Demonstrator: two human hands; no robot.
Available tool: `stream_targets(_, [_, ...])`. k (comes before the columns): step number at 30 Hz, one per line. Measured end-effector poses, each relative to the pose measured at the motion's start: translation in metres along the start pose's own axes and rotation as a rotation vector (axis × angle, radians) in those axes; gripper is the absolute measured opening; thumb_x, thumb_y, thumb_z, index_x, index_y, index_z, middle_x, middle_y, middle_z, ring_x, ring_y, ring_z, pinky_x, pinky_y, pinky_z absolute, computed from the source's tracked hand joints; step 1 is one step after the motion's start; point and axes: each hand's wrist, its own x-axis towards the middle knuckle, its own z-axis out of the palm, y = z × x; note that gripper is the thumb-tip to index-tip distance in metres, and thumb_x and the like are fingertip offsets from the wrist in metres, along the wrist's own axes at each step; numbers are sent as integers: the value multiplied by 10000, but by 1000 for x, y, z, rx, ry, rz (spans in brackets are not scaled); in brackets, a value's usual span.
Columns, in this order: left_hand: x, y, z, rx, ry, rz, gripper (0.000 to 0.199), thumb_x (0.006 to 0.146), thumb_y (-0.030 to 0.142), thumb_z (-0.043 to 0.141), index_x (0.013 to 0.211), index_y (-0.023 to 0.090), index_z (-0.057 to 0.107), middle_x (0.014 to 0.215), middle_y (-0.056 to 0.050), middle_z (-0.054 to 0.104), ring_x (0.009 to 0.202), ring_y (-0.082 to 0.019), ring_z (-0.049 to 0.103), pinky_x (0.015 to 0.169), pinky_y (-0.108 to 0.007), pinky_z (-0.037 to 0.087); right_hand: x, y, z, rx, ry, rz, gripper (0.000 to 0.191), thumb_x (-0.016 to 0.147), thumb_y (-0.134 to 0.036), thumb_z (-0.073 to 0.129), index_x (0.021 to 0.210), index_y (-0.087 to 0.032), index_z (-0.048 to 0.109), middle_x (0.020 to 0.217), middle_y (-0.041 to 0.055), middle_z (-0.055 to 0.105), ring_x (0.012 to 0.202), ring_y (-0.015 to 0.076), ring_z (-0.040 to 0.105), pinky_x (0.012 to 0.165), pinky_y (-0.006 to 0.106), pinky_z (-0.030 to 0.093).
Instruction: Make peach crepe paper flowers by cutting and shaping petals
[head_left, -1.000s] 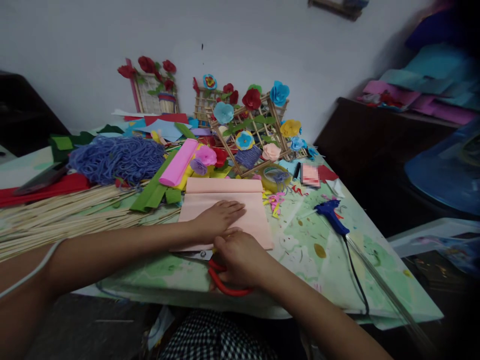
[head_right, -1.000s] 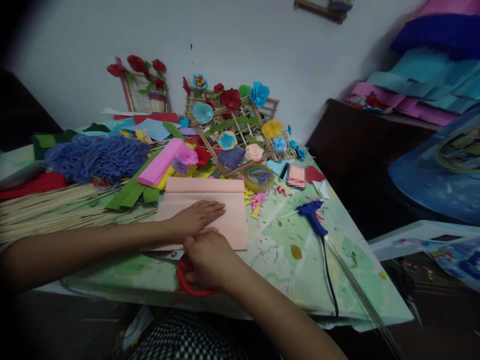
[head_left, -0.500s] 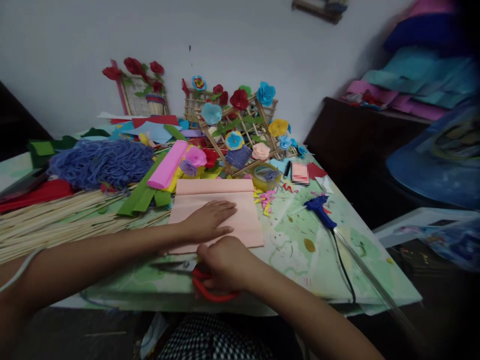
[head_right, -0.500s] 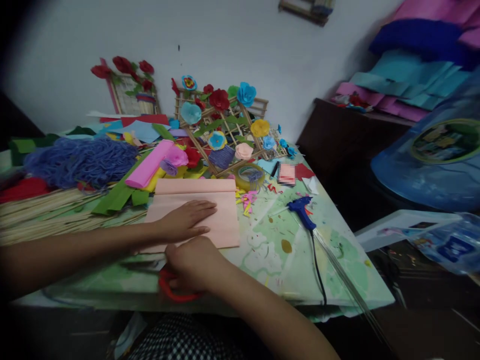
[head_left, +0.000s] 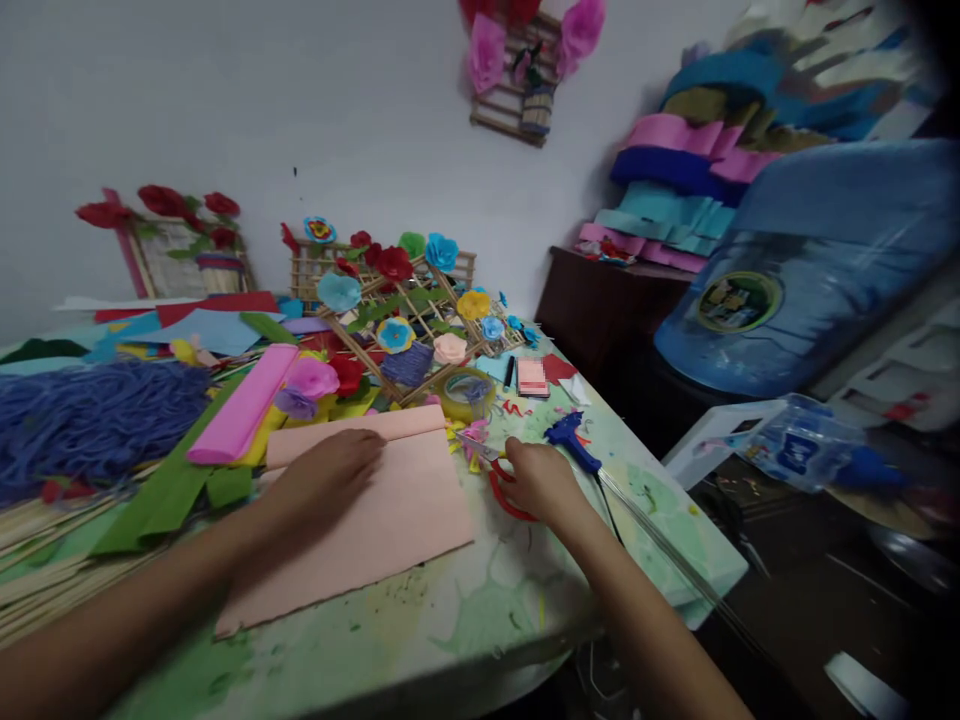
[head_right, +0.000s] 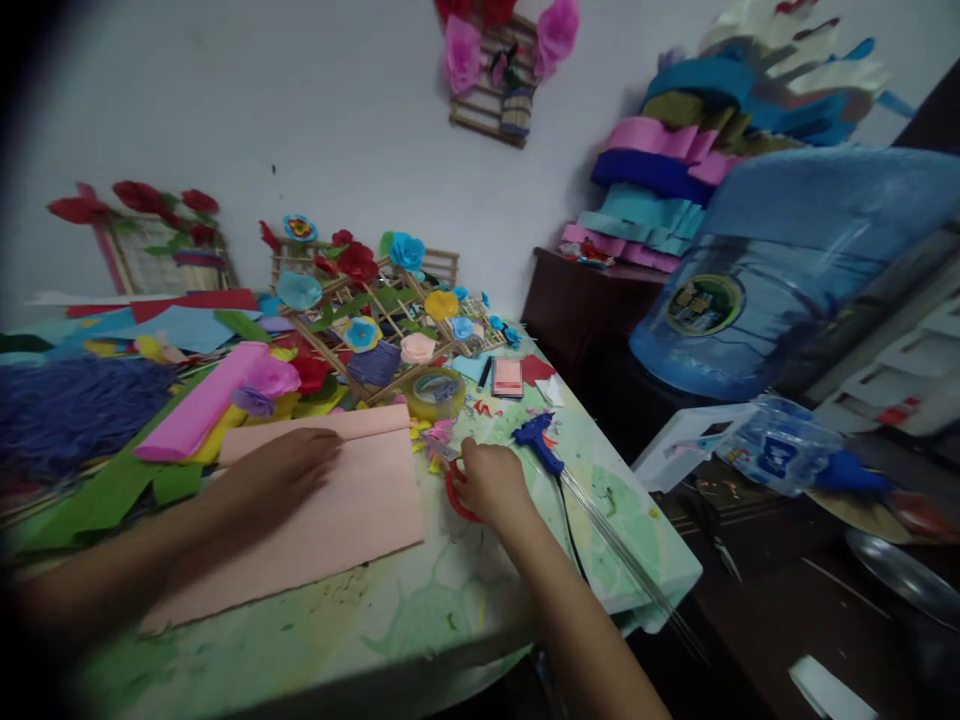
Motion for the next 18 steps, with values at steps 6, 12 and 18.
stream_targets(6, [1,-29,-9,92,8,-110,348,908,375,372,945,198,669,1009,-115,664,968,-274,612,869,-411,470,11,14,6,19,21,48,143,842,-249,565,917,-148,633,923,128,687,855,242,639,647,282,387])
stream_targets(12, [-1,-44,0,171,53,-187,449,868,409,439,1199,139,579,1203,-174,616,1113,-328,560,955,-466,424,24,-47,8,147,33,-395,291,874,-417,565,822,-148,664,874,97,664,834,206,597,733,286,405])
stream_targets(18, [-1,-47,-3,100,45,-273,447,870,399,428,1185,123,585,1171,-178,643,1097,-332,573,928,-461,425,37,-80,46,241,66,-628,214,813,-368,651,819,-154,657,858,67,629,856,200,554,700,275,394])
